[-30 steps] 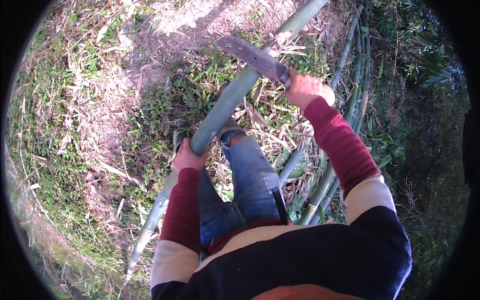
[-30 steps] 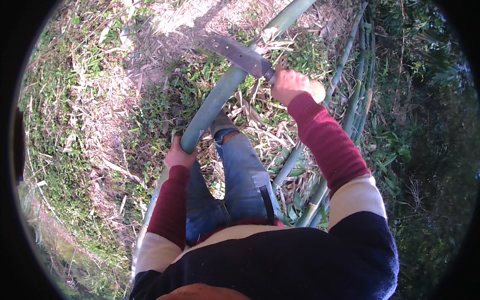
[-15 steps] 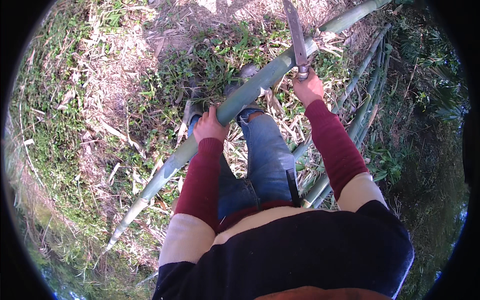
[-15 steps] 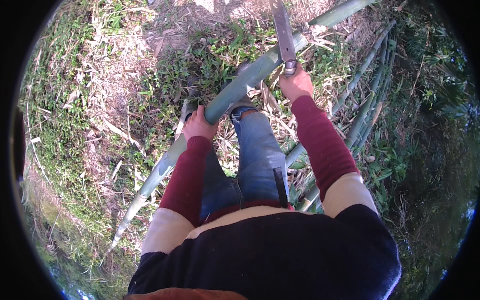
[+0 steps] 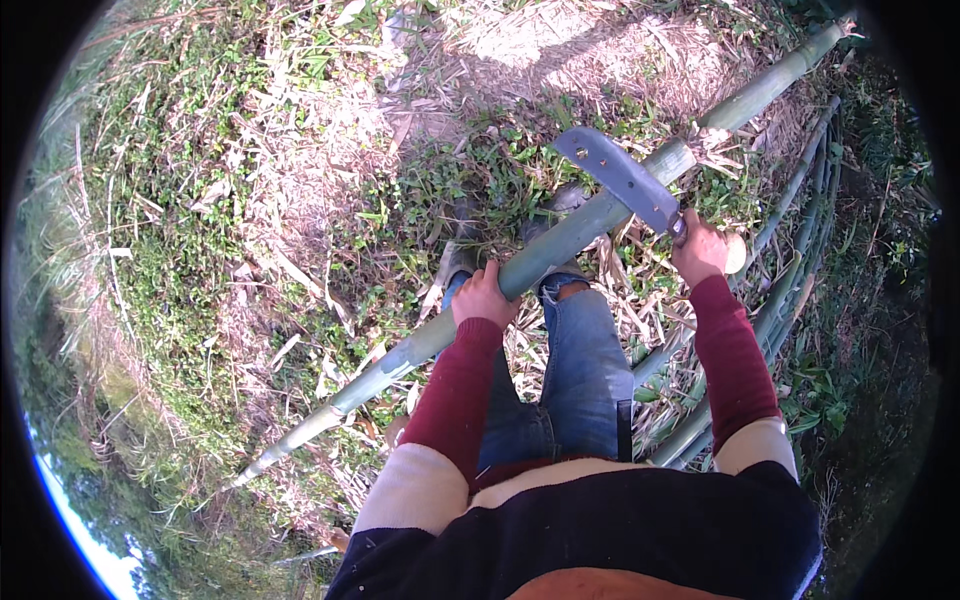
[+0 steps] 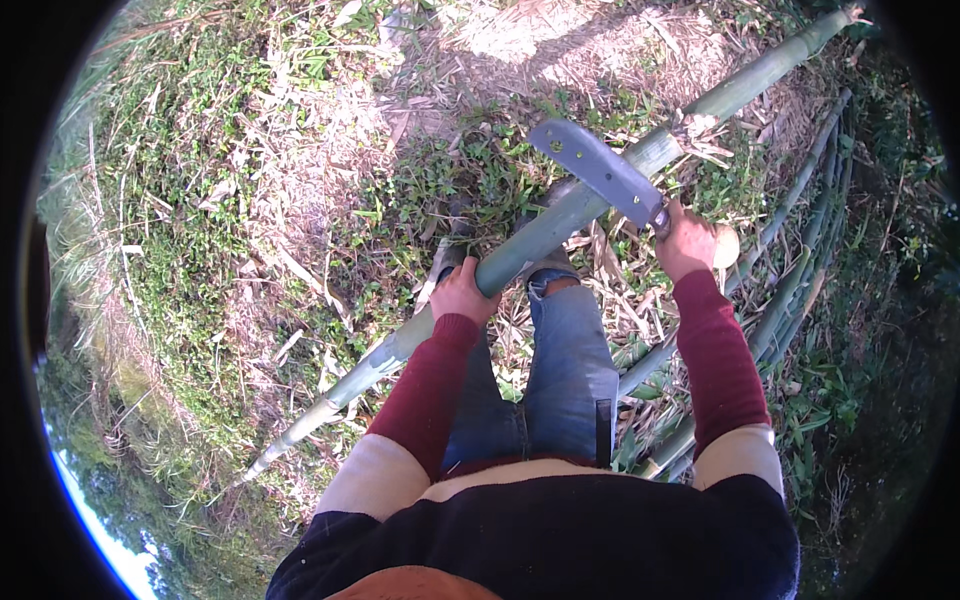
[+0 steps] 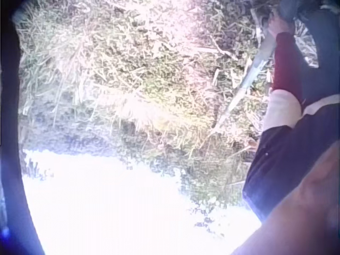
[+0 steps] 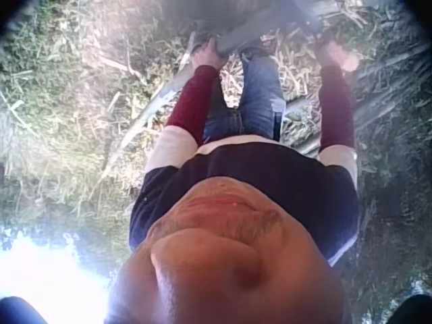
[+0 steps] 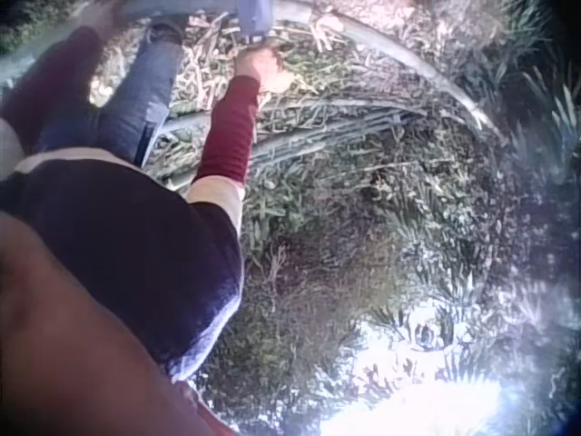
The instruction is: The person uses a large machete to chop a long bamboo pole into smaller sections. They hold the pole steady with one hand while striking it with the machete in the other hand, creating a pile of cut bamboo pieces on the ground.
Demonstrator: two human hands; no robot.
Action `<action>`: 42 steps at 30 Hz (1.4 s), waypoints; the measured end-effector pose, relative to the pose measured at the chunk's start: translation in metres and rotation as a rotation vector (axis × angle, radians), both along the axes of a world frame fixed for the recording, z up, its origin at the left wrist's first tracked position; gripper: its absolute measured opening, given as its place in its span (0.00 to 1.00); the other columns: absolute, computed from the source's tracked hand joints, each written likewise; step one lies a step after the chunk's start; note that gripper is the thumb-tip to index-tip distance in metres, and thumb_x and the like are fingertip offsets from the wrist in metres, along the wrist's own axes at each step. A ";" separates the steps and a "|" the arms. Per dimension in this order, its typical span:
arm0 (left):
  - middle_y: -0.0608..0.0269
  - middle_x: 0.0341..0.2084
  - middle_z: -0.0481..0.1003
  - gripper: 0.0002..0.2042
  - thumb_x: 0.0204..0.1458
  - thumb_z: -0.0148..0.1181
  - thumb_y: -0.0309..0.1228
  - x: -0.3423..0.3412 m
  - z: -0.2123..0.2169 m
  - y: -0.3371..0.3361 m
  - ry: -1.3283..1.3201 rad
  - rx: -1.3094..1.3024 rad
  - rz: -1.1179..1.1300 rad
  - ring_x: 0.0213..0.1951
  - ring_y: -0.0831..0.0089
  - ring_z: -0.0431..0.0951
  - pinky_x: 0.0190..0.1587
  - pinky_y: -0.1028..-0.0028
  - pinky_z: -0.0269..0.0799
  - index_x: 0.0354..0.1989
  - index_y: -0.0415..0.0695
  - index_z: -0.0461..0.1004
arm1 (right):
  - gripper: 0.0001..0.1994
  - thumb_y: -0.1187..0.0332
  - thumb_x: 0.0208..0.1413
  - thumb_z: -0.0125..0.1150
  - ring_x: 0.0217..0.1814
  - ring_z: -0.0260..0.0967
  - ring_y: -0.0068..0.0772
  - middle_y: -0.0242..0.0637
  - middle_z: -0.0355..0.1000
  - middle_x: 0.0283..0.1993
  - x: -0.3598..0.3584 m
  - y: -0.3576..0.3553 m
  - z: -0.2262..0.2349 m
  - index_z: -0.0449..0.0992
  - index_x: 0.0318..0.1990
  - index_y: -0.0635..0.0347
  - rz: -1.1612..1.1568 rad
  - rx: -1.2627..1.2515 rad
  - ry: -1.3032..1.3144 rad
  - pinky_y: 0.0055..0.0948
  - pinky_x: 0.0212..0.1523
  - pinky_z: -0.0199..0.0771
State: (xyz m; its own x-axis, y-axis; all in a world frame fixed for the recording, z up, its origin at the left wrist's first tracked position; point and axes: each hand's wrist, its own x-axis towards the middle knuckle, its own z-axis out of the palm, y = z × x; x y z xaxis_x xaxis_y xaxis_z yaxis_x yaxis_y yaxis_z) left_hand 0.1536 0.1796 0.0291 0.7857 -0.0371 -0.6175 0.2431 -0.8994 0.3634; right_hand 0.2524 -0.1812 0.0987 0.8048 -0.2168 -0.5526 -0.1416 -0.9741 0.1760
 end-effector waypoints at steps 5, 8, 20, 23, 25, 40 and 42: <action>0.59 0.34 0.79 0.26 0.36 0.73 0.44 0.004 -0.002 -0.006 0.020 0.006 0.010 0.36 0.55 0.82 0.38 0.56 0.78 0.44 0.51 0.71 | 0.20 0.64 0.54 0.57 0.43 0.81 0.52 0.53 0.80 0.41 0.020 0.034 0.010 0.73 0.55 0.55 -0.369 0.031 -0.015 0.47 0.45 0.79; 0.59 0.33 0.79 0.24 0.35 0.74 0.44 0.008 0.003 -0.008 0.006 0.005 0.033 0.35 0.54 0.82 0.37 0.56 0.78 0.41 0.51 0.71 | 0.20 0.61 0.54 0.59 0.45 0.80 0.50 0.51 0.80 0.41 0.037 0.059 0.043 0.74 0.54 0.54 -0.150 0.025 0.243 0.45 0.48 0.79; 0.59 0.39 0.79 0.29 0.36 0.74 0.46 0.005 0.005 -0.014 0.024 0.084 -0.012 0.38 0.54 0.82 0.40 0.55 0.78 0.48 0.52 0.71 | 0.18 0.61 0.55 0.58 0.37 0.80 0.52 0.49 0.80 0.35 0.046 -0.004 0.046 0.71 0.51 0.58 -0.246 -0.007 0.132 0.47 0.43 0.79; 0.60 0.35 0.78 0.28 0.35 0.75 0.45 -0.003 0.002 -0.018 -0.071 0.081 0.011 0.38 0.55 0.81 0.39 0.55 0.77 0.46 0.52 0.71 | 0.25 0.59 0.53 0.60 0.45 0.80 0.53 0.55 0.79 0.42 0.024 0.028 0.033 0.69 0.57 0.62 -0.440 0.012 0.043 0.48 0.49 0.79; 0.60 0.35 0.78 0.28 0.35 0.75 0.44 -0.009 0.002 -0.016 -0.055 0.086 0.016 0.38 0.54 0.81 0.40 0.55 0.77 0.46 0.52 0.72 | 0.28 0.58 0.53 0.60 0.47 0.80 0.52 0.57 0.78 0.42 0.009 0.054 0.031 0.66 0.60 0.62 -0.372 0.084 0.223 0.48 0.50 0.79; 0.43 0.43 0.80 0.40 0.37 0.73 0.48 0.034 0.000 0.013 0.292 -0.143 -0.059 0.44 0.52 0.82 0.48 0.60 0.77 0.60 0.42 0.69 | 0.22 0.58 0.52 0.59 0.41 0.80 0.52 0.49 0.80 0.37 0.052 -0.009 0.055 0.72 0.55 0.53 -0.294 0.047 0.100 0.48 0.45 0.80; 0.43 0.44 0.80 0.42 0.36 0.73 0.47 0.038 -0.009 0.020 0.284 -0.226 -0.072 0.45 0.52 0.82 0.49 0.61 0.77 0.61 0.39 0.68 | 0.24 0.56 0.52 0.61 0.43 0.80 0.52 0.49 0.80 0.40 0.051 0.001 0.049 0.73 0.57 0.53 -0.285 -0.002 0.116 0.46 0.49 0.79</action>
State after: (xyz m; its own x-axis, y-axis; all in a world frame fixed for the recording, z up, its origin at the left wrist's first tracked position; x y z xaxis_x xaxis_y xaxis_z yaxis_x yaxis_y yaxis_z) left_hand 0.1919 0.1998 0.0196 0.5746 -0.2462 -0.7805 0.3017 -0.8228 0.4816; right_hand 0.3033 -0.1805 0.1477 0.6431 -0.4258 -0.6365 -0.3876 -0.8978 0.2090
